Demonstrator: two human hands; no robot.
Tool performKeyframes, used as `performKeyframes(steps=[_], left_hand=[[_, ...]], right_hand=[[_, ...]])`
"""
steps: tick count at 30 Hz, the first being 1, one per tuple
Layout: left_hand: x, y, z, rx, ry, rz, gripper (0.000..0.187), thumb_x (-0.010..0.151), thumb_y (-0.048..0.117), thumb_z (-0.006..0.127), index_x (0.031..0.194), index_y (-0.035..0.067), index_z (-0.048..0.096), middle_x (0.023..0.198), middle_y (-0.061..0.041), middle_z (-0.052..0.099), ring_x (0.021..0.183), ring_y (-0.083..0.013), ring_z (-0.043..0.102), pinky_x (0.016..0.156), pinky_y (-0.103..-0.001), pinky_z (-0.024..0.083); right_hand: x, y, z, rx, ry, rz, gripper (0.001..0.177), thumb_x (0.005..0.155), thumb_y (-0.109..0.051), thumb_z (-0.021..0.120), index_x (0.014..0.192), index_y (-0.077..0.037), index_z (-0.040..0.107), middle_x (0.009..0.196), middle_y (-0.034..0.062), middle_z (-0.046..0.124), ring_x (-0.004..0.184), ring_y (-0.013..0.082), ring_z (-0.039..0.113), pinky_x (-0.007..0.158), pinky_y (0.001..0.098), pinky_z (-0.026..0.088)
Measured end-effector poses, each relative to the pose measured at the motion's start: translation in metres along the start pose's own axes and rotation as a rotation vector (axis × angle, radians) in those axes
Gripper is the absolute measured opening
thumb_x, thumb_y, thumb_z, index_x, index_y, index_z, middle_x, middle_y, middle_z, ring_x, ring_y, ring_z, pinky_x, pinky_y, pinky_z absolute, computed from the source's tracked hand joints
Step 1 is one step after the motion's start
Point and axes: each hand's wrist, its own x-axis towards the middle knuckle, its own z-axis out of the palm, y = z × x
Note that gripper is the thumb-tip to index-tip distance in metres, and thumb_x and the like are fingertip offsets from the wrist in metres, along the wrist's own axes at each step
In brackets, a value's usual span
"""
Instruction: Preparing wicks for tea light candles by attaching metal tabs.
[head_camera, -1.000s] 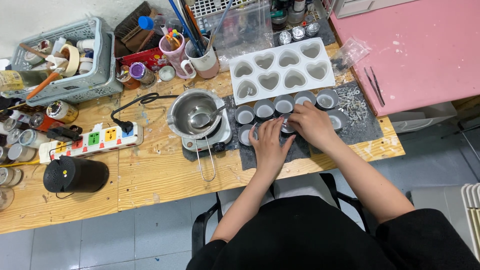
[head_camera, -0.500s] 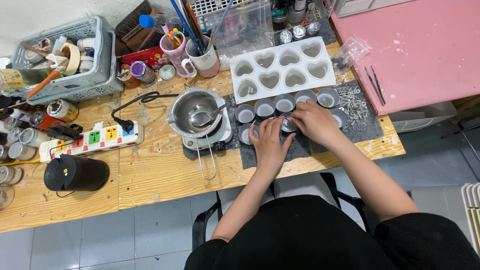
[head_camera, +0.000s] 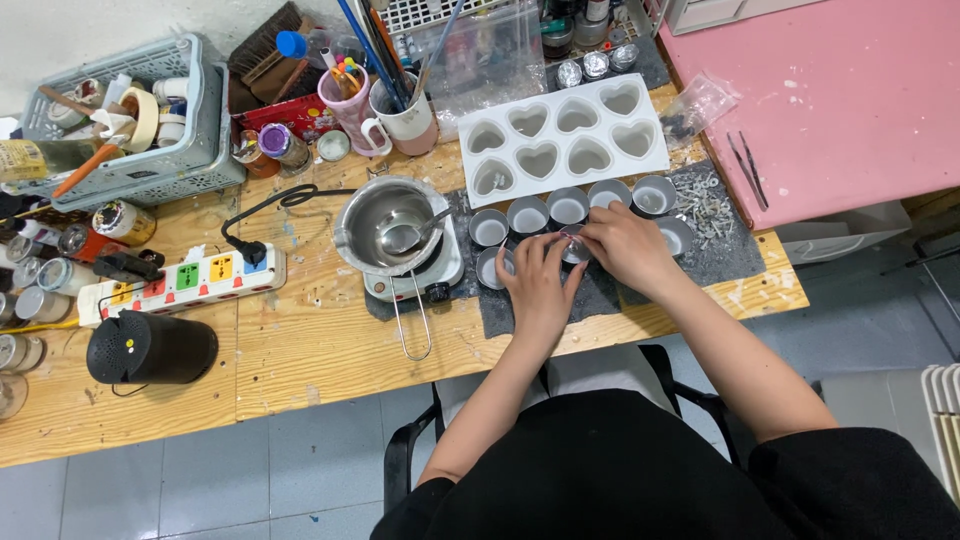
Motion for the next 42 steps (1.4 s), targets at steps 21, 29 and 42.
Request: performKeyframes(steps=[21,29,42], left_hand=[[0.0,-0.001,0.012,0.033,-0.052,0.054,0.04,0.09,0.033,0.074,0.126,0.017,0.064,0.137,-0.004,0.055,0.136,-0.0268,0.044,0.118,-0.063,0.015],[0.004,0.02,0.005,-0.05,-0.01,0.112,0.044,0.093,0.03,0.072,0.132,0.012,0.062,0.133,-0.004,0.056,0.134,-0.0262,0.045,0.12,-0.058,0.015],[-0.015,0.079,0.055,-0.14,-0.092,0.528,0.024,0.096,0.024,0.069,0.118,0.013,0.067,0.095,0.0,0.064,0.096,-0.0173,0.061,0.093,-0.039,0.039]], right_hand=[[-0.072,0.09,-0.054,0.299,0.496,0.351,0.016,0.108,-0.018,0.071,0.106,-0.003,0.075,0.089,0.0072,0.061,0.072,0.0168,0.058,0.064,0.0314,0.046],[-0.099,0.095,-0.055,-0.137,0.254,0.507,0.028,0.096,-0.033,0.077,0.105,-0.007,0.07,0.096,0.0101,0.065,0.087,0.0217,0.065,0.066,0.0372,0.053],[-0.102,0.101,-0.034,-0.15,0.069,0.466,0.038,0.09,-0.037,0.072,0.105,-0.005,0.059,0.095,0.0171,0.07,0.093,0.0366,0.069,0.074,0.0494,0.055]])
